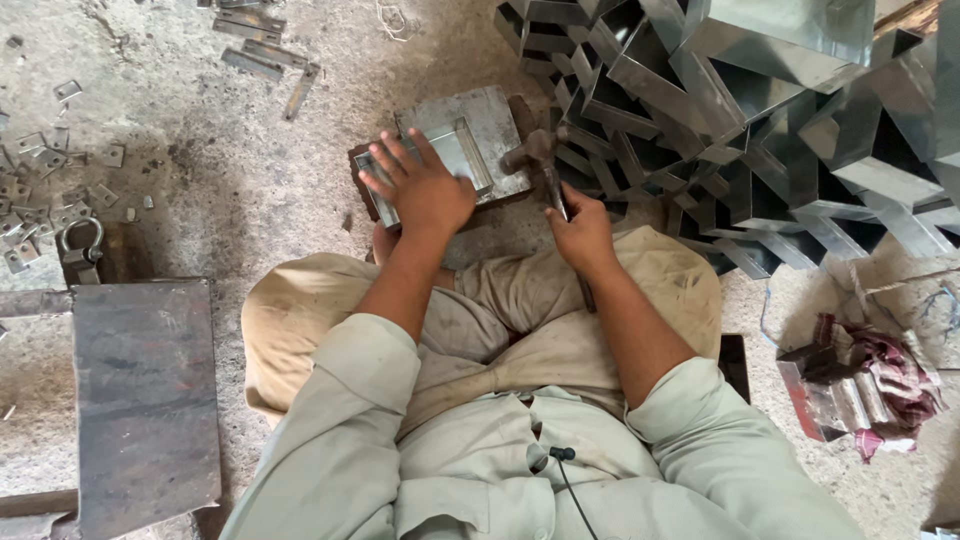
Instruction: The person sits cross-legged on the floor and repeatedly hammers small rectangular metal boxes on a metal anvil. They pick up each box, position it on the anvil, strike it with a hammer, and then toss it aside.
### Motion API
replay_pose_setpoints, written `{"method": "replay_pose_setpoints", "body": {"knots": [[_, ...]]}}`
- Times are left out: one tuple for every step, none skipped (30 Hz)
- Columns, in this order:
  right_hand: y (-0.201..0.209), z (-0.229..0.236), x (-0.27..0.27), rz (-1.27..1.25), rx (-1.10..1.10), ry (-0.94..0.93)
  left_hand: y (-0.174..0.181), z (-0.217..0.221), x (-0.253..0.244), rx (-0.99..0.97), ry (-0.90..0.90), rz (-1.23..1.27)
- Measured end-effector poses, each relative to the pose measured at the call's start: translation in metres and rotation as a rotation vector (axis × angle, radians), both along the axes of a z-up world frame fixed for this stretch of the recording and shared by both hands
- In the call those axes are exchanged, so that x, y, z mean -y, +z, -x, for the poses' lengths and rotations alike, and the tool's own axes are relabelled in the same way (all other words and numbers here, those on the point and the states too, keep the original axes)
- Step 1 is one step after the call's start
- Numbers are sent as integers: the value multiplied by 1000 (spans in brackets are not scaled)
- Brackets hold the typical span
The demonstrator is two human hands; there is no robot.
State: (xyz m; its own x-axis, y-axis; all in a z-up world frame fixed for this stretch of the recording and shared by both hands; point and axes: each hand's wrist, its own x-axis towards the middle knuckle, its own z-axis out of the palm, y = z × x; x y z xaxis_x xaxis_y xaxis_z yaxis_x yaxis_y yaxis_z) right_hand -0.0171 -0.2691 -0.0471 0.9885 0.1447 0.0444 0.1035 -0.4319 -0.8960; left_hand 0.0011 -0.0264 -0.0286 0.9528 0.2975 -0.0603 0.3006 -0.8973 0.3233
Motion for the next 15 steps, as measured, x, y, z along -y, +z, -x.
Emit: {"method": "replay_pose_setpoints", "body": {"knots": [[0,0,-1,-17,-17,-9,13,1,-1,-107,-39,-59],[1,1,-2,-35,-33,-19,27,2,-7,-185,-180,-78],[0,1,-2,-54,-49,-31,42,1,-16,-264,-324,-99],[0,0,-3,-63,-48,-31,53,1,-25,-344,-466,-119],[-1,1,-2,-71,-48,-32,60,4,-31,-358,-378,-92],[-2,1,-2,-79,-48,-33,61,6,-39,-371,-290,-64],[-3,1,-1,-82,-59,-40,58,6,-48,-384,-203,-39],[-3,1,0,-84,-69,-47,51,4,-57,-347,-94,30],[-4,2,-1,-87,-83,-50,41,2,-64,-311,19,99],[-4,3,-1,-77,-66,-49,29,-1,-68,-274,131,168],[-3,3,-2,-67,-46,-44,21,-8,-70,-361,128,192],[-1,3,-3,-57,-26,-39,15,-12,-73,-447,123,216],[1,4,-4,-46,-28,-44,13,-12,-73,-368,143,246],[5,6,-5,-34,-29,-49,14,-9,-70,-288,162,275],[11,6,-5,-22,-28,-57,18,-8,-67,-206,177,304]]}}
